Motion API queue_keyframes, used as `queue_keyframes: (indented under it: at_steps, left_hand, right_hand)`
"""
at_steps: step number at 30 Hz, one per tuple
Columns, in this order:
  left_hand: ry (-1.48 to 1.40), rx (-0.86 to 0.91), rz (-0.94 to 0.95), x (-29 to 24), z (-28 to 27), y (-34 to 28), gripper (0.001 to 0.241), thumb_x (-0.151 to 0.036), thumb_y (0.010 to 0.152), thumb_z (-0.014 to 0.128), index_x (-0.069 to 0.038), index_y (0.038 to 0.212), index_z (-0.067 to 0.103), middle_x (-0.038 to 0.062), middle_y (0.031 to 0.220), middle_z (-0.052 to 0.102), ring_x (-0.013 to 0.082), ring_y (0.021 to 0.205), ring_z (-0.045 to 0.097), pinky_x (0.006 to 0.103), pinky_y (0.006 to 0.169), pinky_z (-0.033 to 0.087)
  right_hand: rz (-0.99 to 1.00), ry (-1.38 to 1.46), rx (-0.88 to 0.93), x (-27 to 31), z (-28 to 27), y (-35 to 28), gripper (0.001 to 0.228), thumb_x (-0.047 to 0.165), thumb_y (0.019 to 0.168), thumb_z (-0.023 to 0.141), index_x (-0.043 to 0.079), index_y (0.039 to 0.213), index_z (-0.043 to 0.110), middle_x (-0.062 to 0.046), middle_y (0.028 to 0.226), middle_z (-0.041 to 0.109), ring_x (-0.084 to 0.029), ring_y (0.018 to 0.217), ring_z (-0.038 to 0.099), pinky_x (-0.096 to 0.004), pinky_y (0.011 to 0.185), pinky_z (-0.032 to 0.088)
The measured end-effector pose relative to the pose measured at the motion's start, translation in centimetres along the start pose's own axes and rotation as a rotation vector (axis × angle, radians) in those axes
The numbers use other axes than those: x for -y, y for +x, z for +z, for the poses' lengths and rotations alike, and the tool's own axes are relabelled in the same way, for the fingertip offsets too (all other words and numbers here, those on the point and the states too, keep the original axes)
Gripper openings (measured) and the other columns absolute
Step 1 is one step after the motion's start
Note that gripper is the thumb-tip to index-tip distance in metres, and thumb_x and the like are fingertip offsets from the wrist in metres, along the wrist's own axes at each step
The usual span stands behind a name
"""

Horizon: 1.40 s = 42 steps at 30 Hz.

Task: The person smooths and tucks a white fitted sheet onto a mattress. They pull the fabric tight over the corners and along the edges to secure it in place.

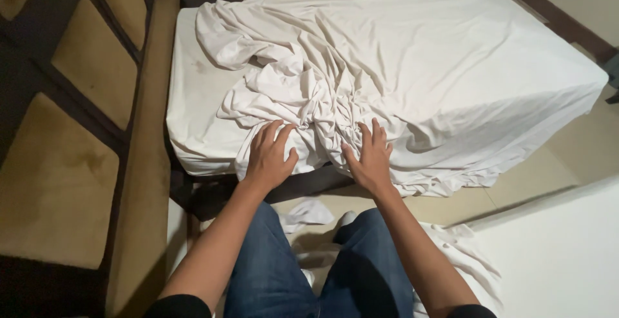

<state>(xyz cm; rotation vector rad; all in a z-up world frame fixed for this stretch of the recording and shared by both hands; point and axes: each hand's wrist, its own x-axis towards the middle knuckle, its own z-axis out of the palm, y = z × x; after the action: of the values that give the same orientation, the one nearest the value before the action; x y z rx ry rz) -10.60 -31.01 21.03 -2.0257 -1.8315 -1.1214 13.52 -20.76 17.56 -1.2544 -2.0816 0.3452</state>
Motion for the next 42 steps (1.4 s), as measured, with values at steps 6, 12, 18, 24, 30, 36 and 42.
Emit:
queue_keyframes:
  at_steps: [6,12,18,24,30,36,42]
  left_hand:
    - [0.044,0.033,0.000,1.9,1.0,0.6,0.056,-0.017,0.084,0.070,-0.005,0.137,0.059,0.018,0.134,0.055,0.0434,0.132,0.046,0.0538,0.111,0.040]
    - [0.050,0.061,-0.092,5.0,3.4,2.1,0.058,-0.021,0.083,0.071,-0.008,0.138,0.059,0.019,0.140,0.053,0.0477,0.135,0.041,0.0577,0.109,0.037]
    - [0.029,0.130,-0.110,8.0,6.5,3.2,0.058,-0.024,0.085,0.071,-0.009,0.139,0.058,0.020,0.143,0.051,0.0475,0.136,0.041,0.0573,0.109,0.036]
    - [0.021,0.213,-0.169,11.2,10.2,4.5,0.057,-0.024,0.084,0.071,-0.009,0.138,0.058,0.020,0.145,0.049,0.0485,0.138,0.038,0.0594,0.111,0.033]
    - [0.001,0.240,-0.150,15.3,14.5,6.3,0.058,-0.023,0.087,0.073,-0.009,0.141,0.056,0.022,0.148,0.046,0.0504,0.140,0.035,0.0629,0.112,0.031]
    - [0.018,0.291,-0.091,17.8,18.1,9.1,0.057,-0.020,0.086,0.073,-0.014,0.140,0.057,0.017,0.150,0.045,0.0485,0.143,0.033,0.0690,0.110,0.030]
    - [0.085,0.376,0.017,19.7,21.3,10.1,0.055,-0.007,0.082,0.065,-0.014,0.137,0.062,0.009,0.146,0.056,0.0336,0.142,0.043,0.0711,0.108,0.029]
  right_hand:
    - [0.019,0.002,0.028,-0.4,1.8,0.3,0.075,0.046,0.093,0.066,0.011,0.153,0.040,-0.026,0.165,0.027,-0.052,0.149,0.025,-0.072,0.113,0.019]
    - [0.064,0.003,0.076,-1.6,5.0,2.0,0.089,0.048,0.092,0.068,0.006,0.158,0.027,-0.025,0.165,0.028,-0.051,0.150,0.024,-0.072,0.113,0.019]
    - [0.040,0.019,0.119,-2.7,8.6,4.3,0.090,0.047,0.093,0.069,0.003,0.159,0.027,-0.029,0.162,0.030,-0.051,0.150,0.025,-0.067,0.119,0.020]
    - [0.033,0.018,0.148,-4.2,13.2,8.0,0.091,0.046,0.092,0.070,0.001,0.157,0.025,-0.031,0.162,0.029,-0.053,0.149,0.026,-0.068,0.117,0.019]
    - [0.032,0.013,0.167,-4.6,16.8,12.1,0.101,0.049,0.086,0.076,0.003,0.159,0.025,-0.034,0.161,0.026,-0.055,0.148,0.023,-0.068,0.117,0.019]
    - [0.070,-0.075,0.163,-5.5,19.6,15.3,0.111,0.051,0.075,0.083,0.004,0.157,0.026,-0.035,0.157,0.029,-0.053,0.146,0.028,-0.071,0.113,0.018]
    - [0.209,-0.011,0.303,-6.3,21.2,15.5,0.106,0.039,0.075,0.081,0.006,0.161,0.028,-0.020,0.122,0.063,-0.039,0.120,0.056,-0.063,0.118,0.027]
